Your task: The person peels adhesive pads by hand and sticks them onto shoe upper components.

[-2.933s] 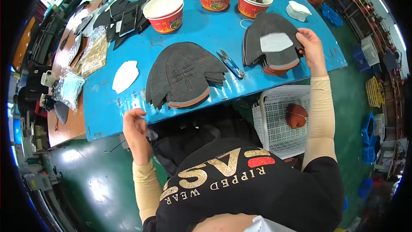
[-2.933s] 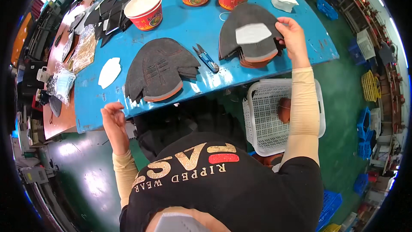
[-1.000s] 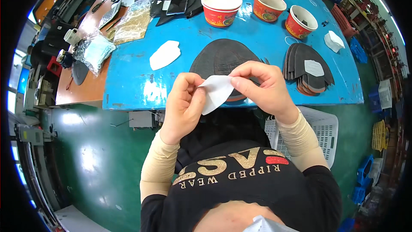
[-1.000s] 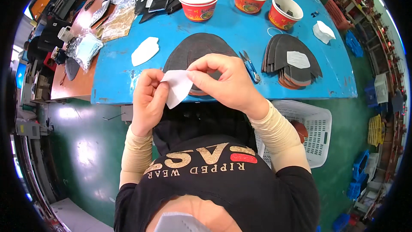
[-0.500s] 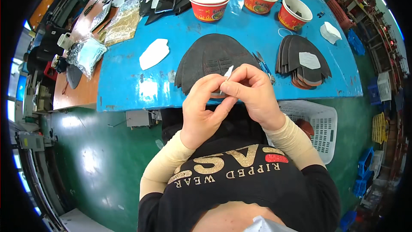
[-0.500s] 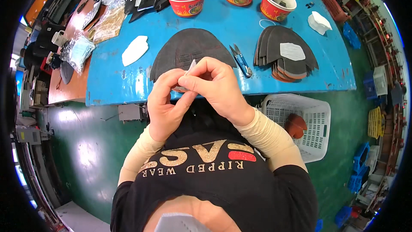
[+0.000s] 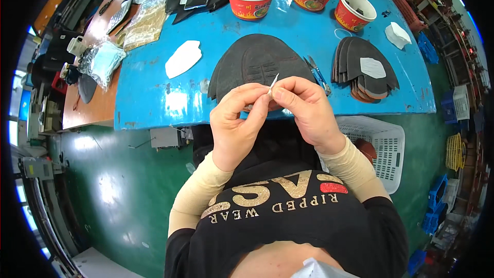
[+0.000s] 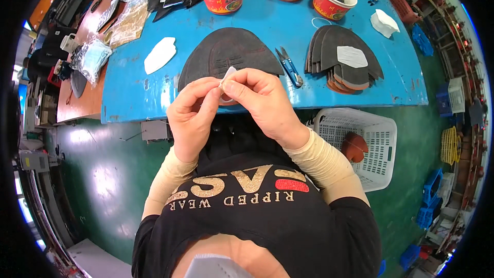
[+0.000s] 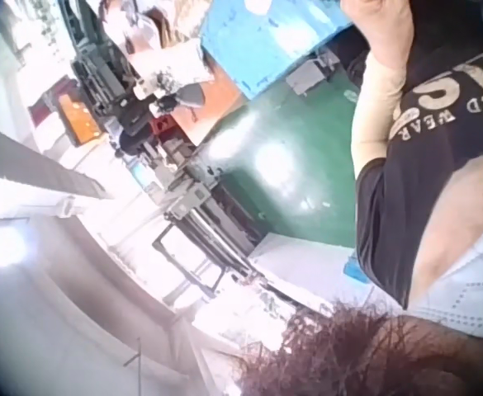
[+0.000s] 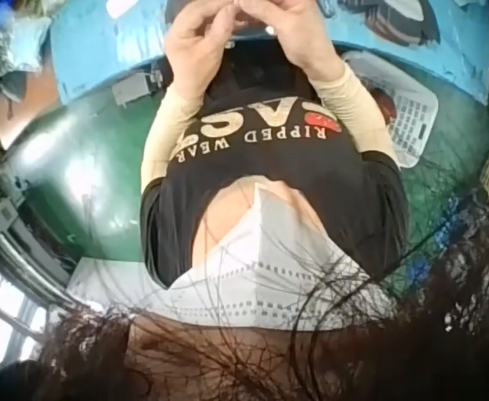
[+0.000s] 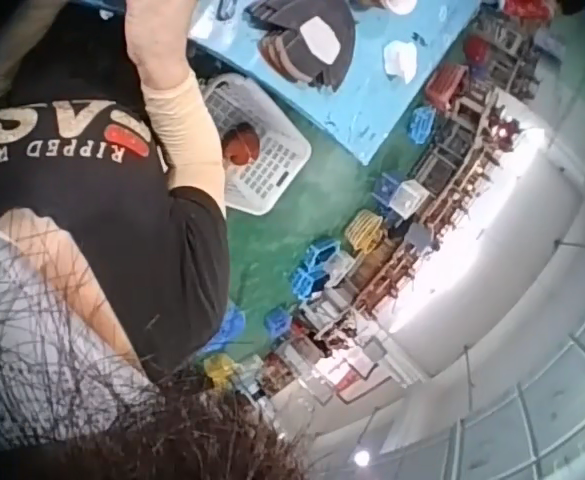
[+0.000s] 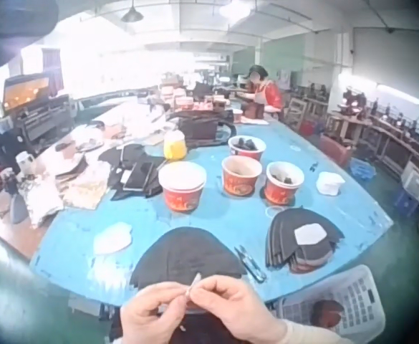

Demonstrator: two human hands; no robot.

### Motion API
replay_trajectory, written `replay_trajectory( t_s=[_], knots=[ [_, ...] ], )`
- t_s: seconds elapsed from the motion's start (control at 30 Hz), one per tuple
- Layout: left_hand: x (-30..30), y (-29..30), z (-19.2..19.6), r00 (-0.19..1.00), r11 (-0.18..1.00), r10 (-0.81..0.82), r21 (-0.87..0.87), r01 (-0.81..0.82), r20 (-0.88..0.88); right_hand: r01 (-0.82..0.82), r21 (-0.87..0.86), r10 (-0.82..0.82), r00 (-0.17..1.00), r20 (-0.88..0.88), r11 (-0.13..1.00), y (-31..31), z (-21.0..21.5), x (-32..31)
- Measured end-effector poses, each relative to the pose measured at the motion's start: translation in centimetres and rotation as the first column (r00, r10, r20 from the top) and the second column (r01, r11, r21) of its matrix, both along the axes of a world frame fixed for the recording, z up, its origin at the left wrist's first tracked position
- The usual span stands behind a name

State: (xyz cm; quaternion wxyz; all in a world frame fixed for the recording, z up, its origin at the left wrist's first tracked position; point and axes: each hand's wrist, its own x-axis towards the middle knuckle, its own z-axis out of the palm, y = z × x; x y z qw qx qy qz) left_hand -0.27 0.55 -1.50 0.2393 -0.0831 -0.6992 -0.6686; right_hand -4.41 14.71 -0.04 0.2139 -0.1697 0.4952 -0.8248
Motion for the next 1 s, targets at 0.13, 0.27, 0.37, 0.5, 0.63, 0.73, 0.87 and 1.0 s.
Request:
replay_trajectory(
  t_s=[0.13, 0.27, 0.37, 0.5, 0.63, 0.73, 0.87, 1.0],
  knots=[
    [0.2, 0.1, -0.3, 0.996, 0.989, -0.007, 0.145, -0.006, 0.089, 0.018, -0.023, -0.017, 0.999, 0.038, 1.0, -0.2, -0.7, 0.1],
    [0.2, -0.1, -0.1, 0.987, 0.956, -0.081, 0.292, 0.037, 0.139, 0.028, -0.018, -0.026, 0.998, 0.061, 0.999, -0.3, -0.4, 0.1],
    [0.2, -0.1, -0.1, 0.987, 0.952, -0.137, 0.287, 0.11, 0.079, 0.027, 0.021, -0.026, 0.999, -0.028, 0.999, -0.3, -0.3, 0.1],
    [0.1, -0.9, -0.2, 0.99, 0.985, -0.109, 0.142, 0.095, 0.092, 0.026, 0.046, -0.025, 0.999, -0.022, 0.999, -0.4, -0.6, 0.2],
    [0.3, -1.0, -0.5, 0.969, 0.923, -0.183, 0.369, 0.111, 0.166, 0.048, 0.033, -0.049, 0.999, 0.017, 0.998, -0.6, -0.5, 0.3],
    [0.4, -1.0, -0.2, 0.951, 0.848, -0.241, 0.519, 0.109, 0.193, 0.047, 0.052, -0.047, 0.999, -0.011, 0.998, -0.7, -0.5, 0.3],
    [0.5, -0.4, 0.1, 0.97, 0.915, -0.196, 0.383, 0.127, 0.146, 0.069, 0.076, -0.067, 0.997, -0.023, 0.995, -0.9, -0.5, 0.3],
    [0.3, -1.0, -0.9, 0.946, 0.88, -0.226, 0.464, 0.096, 0.233, 0.118, 0.101, -0.115, 0.993, -0.026, 0.988, -0.9, -1.1, 0.3]
  ],
)
